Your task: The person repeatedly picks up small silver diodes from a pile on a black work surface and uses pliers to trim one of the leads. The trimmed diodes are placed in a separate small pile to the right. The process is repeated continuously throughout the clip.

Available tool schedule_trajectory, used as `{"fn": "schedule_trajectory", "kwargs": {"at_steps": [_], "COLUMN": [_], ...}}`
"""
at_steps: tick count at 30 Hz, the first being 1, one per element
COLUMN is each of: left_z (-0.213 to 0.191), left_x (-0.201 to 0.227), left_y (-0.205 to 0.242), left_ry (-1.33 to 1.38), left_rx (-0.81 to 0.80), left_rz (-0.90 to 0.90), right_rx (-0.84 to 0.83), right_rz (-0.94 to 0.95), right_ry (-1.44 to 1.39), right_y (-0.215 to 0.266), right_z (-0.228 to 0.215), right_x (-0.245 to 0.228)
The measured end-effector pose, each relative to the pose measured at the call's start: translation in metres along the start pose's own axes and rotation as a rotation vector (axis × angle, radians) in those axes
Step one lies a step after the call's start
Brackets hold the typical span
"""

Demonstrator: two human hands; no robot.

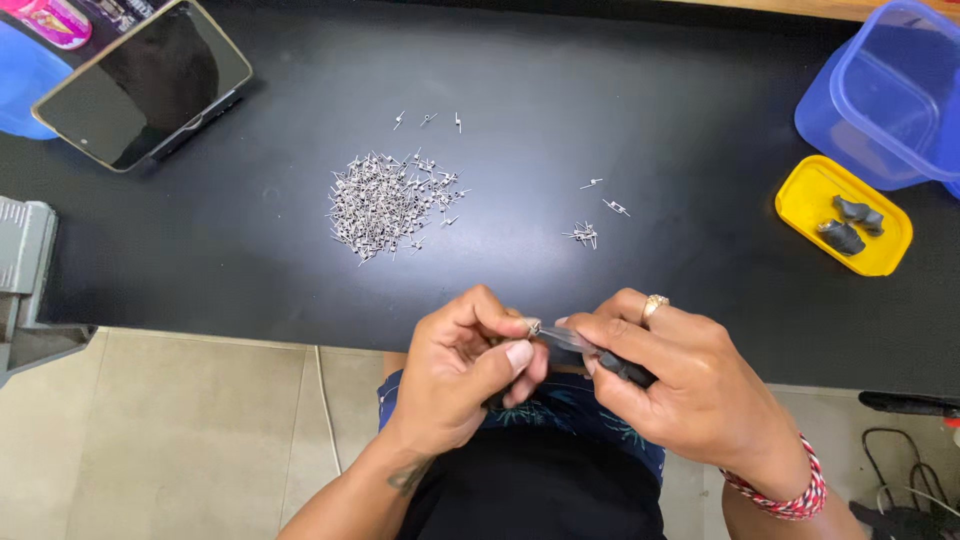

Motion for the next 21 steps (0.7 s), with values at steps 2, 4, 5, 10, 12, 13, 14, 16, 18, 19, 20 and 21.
{"fn": "schedule_trajectory", "kwargs": {"at_steps": [2, 4, 5, 10, 12, 13, 14, 16, 18, 19, 20, 21], "left_z": [-0.004, -0.008, -0.010, -0.018, -0.016, -0.015, -0.012, -0.009, -0.005, -0.006, -0.005, -0.004], "left_x": [0.003, 0.008, 0.011, 0.014, 0.019, 0.018, 0.022, 0.026, 0.033, 0.033, 0.033, 0.034], "left_y": [-0.002, -0.003, -0.004, -0.002, 0.000, 0.001, 0.002, 0.004, 0.006, 0.007, 0.007, 0.007], "left_ry": [-0.076, -0.153, -0.182, -0.225, -0.277, -0.277, -0.310, -0.344, -0.491, -0.490, -0.515, -0.540], "left_rx": [0.048, 0.102, 0.109, 0.177, 0.179, 0.180, 0.171, 0.164, 0.167, 0.168, 0.154, 0.140], "left_rz": [0.011, 0.024, 0.027, -0.049, -0.023, -0.023, 0.037, 0.097, 0.166, 0.166, 0.166, 0.166], "right_rx": [0.008, 0.013, 0.023, 0.040, 0.073, 0.072, 0.083, 0.092, 0.085, 0.084, 0.070, 0.056], "right_rz": [0.007, 0.010, 0.032, -0.001, -0.058, -0.058, -0.072, -0.088, -0.106, -0.106, -0.112, -0.117], "right_ry": [0.014, 0.027, 0.024, 0.010, 0.119, 0.119, 0.165, 0.210, 0.248, 0.248, 0.244, 0.240], "right_y": [0.000, 0.001, 0.001, -0.002, -0.002, -0.003, -0.003, -0.004, -0.005, -0.005, -0.006, -0.006], "right_z": [-0.002, -0.004, -0.005, -0.006, -0.007, -0.006, -0.006, -0.006, -0.005, -0.005, -0.005, -0.004], "right_x": [0.001, 0.001, 0.002, -0.004, -0.010, -0.010, -0.012, -0.014, -0.018, -0.019, -0.019, -0.019]}}
Point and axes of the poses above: each hand's wrist, its own y-axis away from the middle knuckle, its own z-axis out of the palm, x = y × z, the point moved 8 cm from there along -y, towards the middle knuckle, and after that the axes turned 8 degrees about -x, right-handed, at the moved point
